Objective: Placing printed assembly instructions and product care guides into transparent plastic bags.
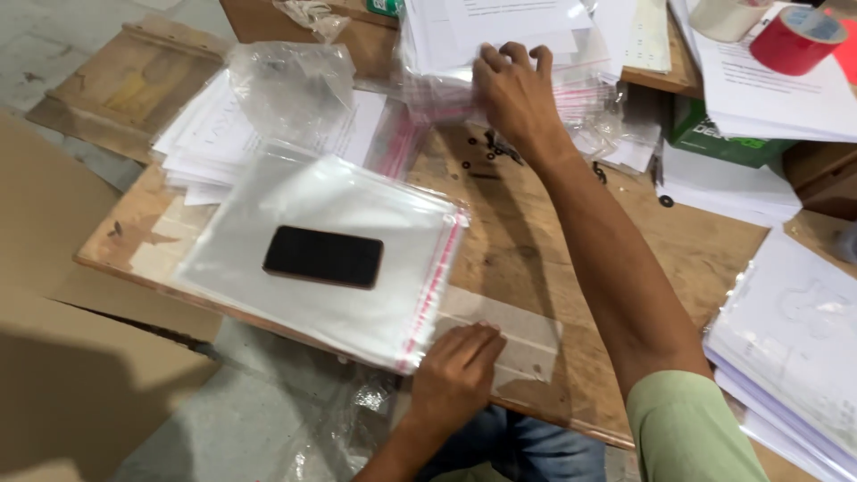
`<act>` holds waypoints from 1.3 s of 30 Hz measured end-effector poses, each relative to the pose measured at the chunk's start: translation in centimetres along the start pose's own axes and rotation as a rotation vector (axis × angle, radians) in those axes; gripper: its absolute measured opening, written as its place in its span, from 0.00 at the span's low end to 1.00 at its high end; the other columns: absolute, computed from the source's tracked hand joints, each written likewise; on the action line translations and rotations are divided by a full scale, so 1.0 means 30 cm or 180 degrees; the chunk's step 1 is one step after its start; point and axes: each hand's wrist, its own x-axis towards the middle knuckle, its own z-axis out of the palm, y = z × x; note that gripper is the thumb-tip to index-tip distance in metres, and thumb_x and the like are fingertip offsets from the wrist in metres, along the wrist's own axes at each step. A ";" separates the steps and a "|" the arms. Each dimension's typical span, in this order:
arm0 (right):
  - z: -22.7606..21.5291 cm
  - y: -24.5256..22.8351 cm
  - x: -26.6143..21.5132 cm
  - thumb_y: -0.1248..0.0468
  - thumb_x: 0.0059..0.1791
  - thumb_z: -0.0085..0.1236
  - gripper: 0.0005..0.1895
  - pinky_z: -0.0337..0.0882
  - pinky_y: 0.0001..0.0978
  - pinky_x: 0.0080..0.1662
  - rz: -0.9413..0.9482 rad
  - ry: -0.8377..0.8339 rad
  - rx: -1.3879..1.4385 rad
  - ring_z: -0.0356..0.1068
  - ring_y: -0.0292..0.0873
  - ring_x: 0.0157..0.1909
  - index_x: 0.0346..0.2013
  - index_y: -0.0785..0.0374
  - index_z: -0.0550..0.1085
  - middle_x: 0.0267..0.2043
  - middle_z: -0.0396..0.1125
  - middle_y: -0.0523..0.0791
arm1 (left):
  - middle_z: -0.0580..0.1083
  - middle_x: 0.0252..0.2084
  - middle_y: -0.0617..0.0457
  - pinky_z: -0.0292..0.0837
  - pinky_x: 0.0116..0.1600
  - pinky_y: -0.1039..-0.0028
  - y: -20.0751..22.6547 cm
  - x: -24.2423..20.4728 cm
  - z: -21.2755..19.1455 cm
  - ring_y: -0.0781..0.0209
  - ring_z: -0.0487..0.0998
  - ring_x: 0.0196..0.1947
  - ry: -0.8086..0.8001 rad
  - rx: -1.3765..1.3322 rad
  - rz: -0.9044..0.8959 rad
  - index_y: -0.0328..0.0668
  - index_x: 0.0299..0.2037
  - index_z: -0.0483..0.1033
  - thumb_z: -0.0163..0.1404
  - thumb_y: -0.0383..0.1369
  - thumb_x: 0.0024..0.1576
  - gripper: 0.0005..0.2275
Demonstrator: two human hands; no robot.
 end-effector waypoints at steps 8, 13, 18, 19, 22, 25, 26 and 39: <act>0.102 0.170 -0.010 0.71 0.56 0.58 0.05 0.68 0.34 0.37 0.0525 0.1161 0.0522 0.69 0.39 0.35 0.39 0.58 0.77 0.33 0.72 0.44 | 0.78 0.51 0.43 0.74 0.61 0.59 -0.017 -0.007 -0.008 0.47 0.79 0.56 -0.0111 -0.0113 0.0060 0.33 0.45 0.78 0.52 0.24 0.55 0.09; -0.194 0.073 -0.104 0.71 0.58 0.59 0.04 0.63 0.35 0.35 -0.0268 0.2135 -0.0147 0.64 0.39 0.34 0.39 0.61 0.74 0.35 0.72 0.44 | 0.79 0.51 0.43 0.74 0.61 0.60 -0.019 -0.011 -0.003 0.47 0.80 0.55 -0.0089 -0.0138 0.0011 0.32 0.46 0.79 0.53 0.23 0.54 0.11; -0.465 -0.179 -0.598 0.70 0.56 0.64 0.05 0.57 0.30 0.29 -0.1049 0.1426 -0.0505 0.60 0.39 0.30 0.47 0.62 0.79 0.36 0.71 0.49 | 0.79 0.52 0.44 0.77 0.61 0.65 -0.009 -0.013 -0.019 0.49 0.81 0.54 0.0057 -0.0636 -0.0279 0.34 0.52 0.78 0.54 0.24 0.59 0.11; -0.513 -0.244 -0.710 0.68 0.52 0.64 0.09 0.59 0.30 0.24 -0.0856 0.0840 -0.0211 0.62 0.38 0.27 0.47 0.64 0.79 0.36 0.72 0.50 | 0.78 0.54 0.41 0.78 0.59 0.64 -0.005 -0.016 -0.025 0.49 0.82 0.54 0.0000 -0.1345 -0.0726 0.33 0.59 0.70 0.55 0.29 0.60 0.18; -0.601 -0.412 -0.940 0.65 0.47 0.65 0.17 0.67 0.32 0.22 -0.0462 0.0034 0.0366 0.68 0.40 0.27 0.50 0.66 0.78 0.40 0.73 0.53 | 0.74 0.61 0.37 0.77 0.62 0.61 -0.002 -0.030 -0.054 0.47 0.81 0.57 -0.0090 -0.3133 -0.1684 0.37 0.71 0.46 0.53 0.40 0.61 0.33; -0.666 -0.526 -1.059 0.69 0.42 0.62 0.22 0.73 0.38 0.30 -0.0045 -0.0185 0.0870 0.73 0.46 0.33 0.51 0.67 0.77 0.44 0.72 0.52 | 0.71 0.62 0.34 0.78 0.61 0.55 0.044 -0.075 -0.074 0.44 0.80 0.57 -0.0170 -0.4225 -0.2587 0.46 0.77 0.29 0.46 0.50 0.61 0.42; -0.676 -0.542 -1.071 0.74 0.37 0.59 0.25 0.75 0.40 0.33 0.0132 -0.0176 0.1079 0.74 0.49 0.36 0.50 0.67 0.76 0.44 0.72 0.50 | 0.70 0.61 0.33 0.81 0.55 0.51 0.051 -0.073 -0.074 0.42 0.82 0.52 -0.0221 -0.4246 -0.2934 0.47 0.77 0.26 0.43 0.53 0.59 0.44; -0.580 -0.571 -1.051 0.71 0.39 0.60 0.27 0.64 0.51 0.59 0.0965 -0.0693 0.1547 0.66 0.57 0.58 0.54 0.66 0.74 0.59 0.68 0.52 | 0.82 0.42 0.41 0.83 0.43 0.73 0.061 -0.142 0.058 0.61 0.81 0.41 -0.0420 -0.2587 -0.2548 0.29 0.55 0.78 0.55 0.23 0.57 0.15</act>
